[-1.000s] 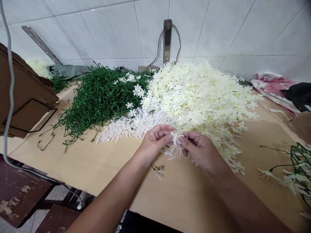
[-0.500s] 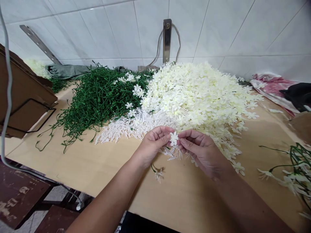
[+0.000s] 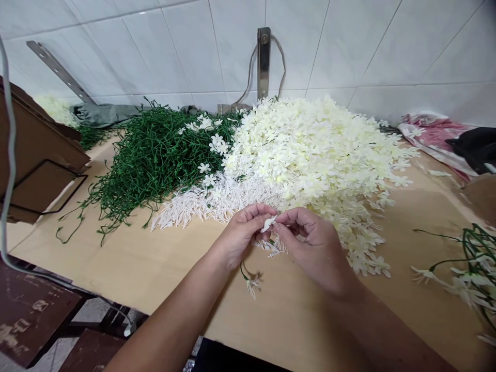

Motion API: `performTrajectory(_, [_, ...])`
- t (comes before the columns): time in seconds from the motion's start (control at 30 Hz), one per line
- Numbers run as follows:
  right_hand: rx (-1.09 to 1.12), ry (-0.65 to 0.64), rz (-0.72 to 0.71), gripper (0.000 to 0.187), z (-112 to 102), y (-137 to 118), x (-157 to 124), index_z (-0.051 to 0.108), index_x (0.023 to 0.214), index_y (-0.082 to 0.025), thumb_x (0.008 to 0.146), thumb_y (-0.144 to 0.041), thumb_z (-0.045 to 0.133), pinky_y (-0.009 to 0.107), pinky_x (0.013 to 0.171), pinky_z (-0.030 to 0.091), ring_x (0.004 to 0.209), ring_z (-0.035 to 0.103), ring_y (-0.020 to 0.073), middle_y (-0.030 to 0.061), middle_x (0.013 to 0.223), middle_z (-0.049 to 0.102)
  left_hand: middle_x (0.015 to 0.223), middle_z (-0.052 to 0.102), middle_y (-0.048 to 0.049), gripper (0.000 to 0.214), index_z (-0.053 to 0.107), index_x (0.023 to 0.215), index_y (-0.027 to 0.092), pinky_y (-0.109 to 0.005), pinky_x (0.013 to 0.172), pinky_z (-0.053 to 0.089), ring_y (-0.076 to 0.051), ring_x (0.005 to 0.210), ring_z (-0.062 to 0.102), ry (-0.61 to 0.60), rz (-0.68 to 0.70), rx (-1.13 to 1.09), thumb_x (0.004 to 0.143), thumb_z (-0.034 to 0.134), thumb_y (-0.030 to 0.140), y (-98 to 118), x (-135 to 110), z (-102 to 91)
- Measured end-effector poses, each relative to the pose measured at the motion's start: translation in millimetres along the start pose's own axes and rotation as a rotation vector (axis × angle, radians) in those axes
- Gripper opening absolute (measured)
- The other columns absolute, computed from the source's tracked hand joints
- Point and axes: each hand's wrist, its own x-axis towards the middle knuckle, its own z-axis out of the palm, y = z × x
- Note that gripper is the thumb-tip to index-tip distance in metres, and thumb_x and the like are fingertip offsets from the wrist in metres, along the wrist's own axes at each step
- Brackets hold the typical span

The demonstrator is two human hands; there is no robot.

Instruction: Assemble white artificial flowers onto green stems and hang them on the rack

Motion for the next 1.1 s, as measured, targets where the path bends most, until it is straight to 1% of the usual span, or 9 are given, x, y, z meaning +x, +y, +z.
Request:
performTrajectory(0.17, [-0.025, -0.015, -0.080, 0.003, 1.9, 0.7, -0.2, 0.054, 0.080, -0.019, 0.078, -0.018, 0.052, 0.024, 0.058, 0.047, 0.062, 0.061, 0.0125, 0.0009, 0.068, 0.064, 0.052, 0.053, 0.0039, 0.014, 0.058, 0.072, 0.013, -0.015, 0.045, 0.029, -0.002, 0.042, 0.040, 0.003, -0.045, -0.012, 0.063, 0.065, 0.021, 0.2, -1.0, 0.2])
performTrajectory(0.33, [-0.133, -0.022, -0.088, 0.007, 7.1, 1.6, 0.7, 0.053, 0.085, -0.018, 0.079, -0.019, 0.050, 0.026, 0.062, 0.046, 0.065, 0.061, 0.0135, 0.0025, 0.073, 0.064, 0.044, 0.043, 0.0068, 0.013, 0.055, 0.069, 0.013, -0.016, 0.043, 0.020, -0.001, 0.038, 0.032, 0.043, -0.040, 0.032, 0.061, 0.062, 0.021, 1.0, -1.4, 3.2])
performTrajectory(0.43, [-0.193, -0.001, -0.086, 0.011, 7.8, 1.8, 0.3, 0.053, 0.089, -0.018, 0.079, -0.019, 0.049, 0.027, 0.062, 0.045, 0.066, 0.059, 0.0142, 0.0038, 0.076, 0.064, 0.042, 0.041, 0.0074, 0.014, 0.054, 0.068, 0.014, -0.017, 0.042, 0.017, -0.002, 0.037, 0.030, 0.036, -0.036, 0.055, 0.060, 0.062, 0.022, 1.7, -1.4, 4.1])
performTrajectory(0.57, [-0.183, -0.019, -0.059, 0.016, 6.5, 1.3, -0.5, 0.052, 0.095, -0.018, 0.080, -0.019, 0.045, 0.025, 0.058, 0.043, 0.061, 0.056, 0.0128, 0.0019, 0.071, 0.060, 0.044, 0.042, 0.0072, 0.019, 0.055, 0.075, 0.014, -0.017, 0.042, 0.017, -0.002, 0.038, 0.030, 0.026, -0.062, 0.050, 0.059, 0.062, 0.021, 1.8, -1.6, 3.1])
performTrajectory(0.67, [-0.175, -0.009, -0.057, 0.016, 6.5, 1.0, -0.4, 0.052, 0.094, -0.018, 0.080, -0.018, 0.045, 0.024, 0.055, 0.042, 0.059, 0.055, 0.0118, 0.0005, 0.068, 0.058, 0.046, 0.041, 0.0073, 0.021, 0.056, 0.078, 0.014, -0.017, 0.043, 0.017, -0.002, 0.039, 0.029, 0.017, -0.088, 0.034, 0.059, 0.062, 0.020, 1.7, -1.7, 2.1])
performTrajectory(0.77, [-0.191, 0.007, -0.070, 0.016, 7.8, 0.5, -0.2, 0.053, 0.093, -0.018, 0.079, -0.017, 0.046, 0.023, 0.054, 0.041, 0.061, 0.055, 0.0123, 0.0011, 0.069, 0.058, 0.046, 0.040, 0.0072, 0.021, 0.057, 0.077, 0.013, -0.017, 0.042, 0.016, -0.002, 0.039, 0.028, 0.001, -0.097, 0.039, 0.058, 0.062, 0.020, 1.6, -1.2, 1.7])
performTrajectory(0.9, [-0.260, 0.010, -0.099, 0.018, 8.8, -1.1, 0.1, 0.054, 0.094, -0.018, 0.078, -0.016, 0.046, 0.024, 0.054, 0.041, 0.063, 0.055, 0.0136, 0.0020, 0.070, 0.059, 0.044, 0.038, 0.0070, 0.017, 0.058, 0.075, 0.014, -0.017, 0.041, 0.014, -0.002, 0.039, 0.027, -0.047, -0.091, 0.083, 0.061, 0.061, 0.021, 1.2, 0.3, 1.1])
performTrajectory(1.0, [-0.295, -0.010, -0.151, 0.019, 7.8, -2.3, 1.2, 0.056, 0.093, -0.019, 0.078, -0.013, 0.045, 0.024, 0.055, 0.041, 0.064, 0.055, 0.0141, 0.0021, 0.071, 0.060, 0.044, 0.038, 0.0069, 0.014, 0.058, 0.074, 0.014, -0.017, 0.041, 0.014, -0.002, 0.038, 0.027, -0.047, -0.068, 0.133, 0.064, 0.060, 0.023, 1.8, 1.0, 0.7])
performTrajectory(1.1, [-0.300, -0.078, -0.174, 0.024, 6.3, -2.4, 3.2, 0.056, 0.097, -0.019, 0.078, -0.011, 0.044, 0.025, 0.058, 0.042, 0.067, 0.056, 0.0147, 0.0021, 0.072, 0.060, 0.045, 0.039, 0.0063, 0.014, 0.057, 0.072, 0.013, -0.017, 0.042, 0.015, -0.002, 0.038, 0.028, -0.032, -0.051, 0.200, 0.067, 0.059, 0.026, 2.4, 1.2, 0.4])
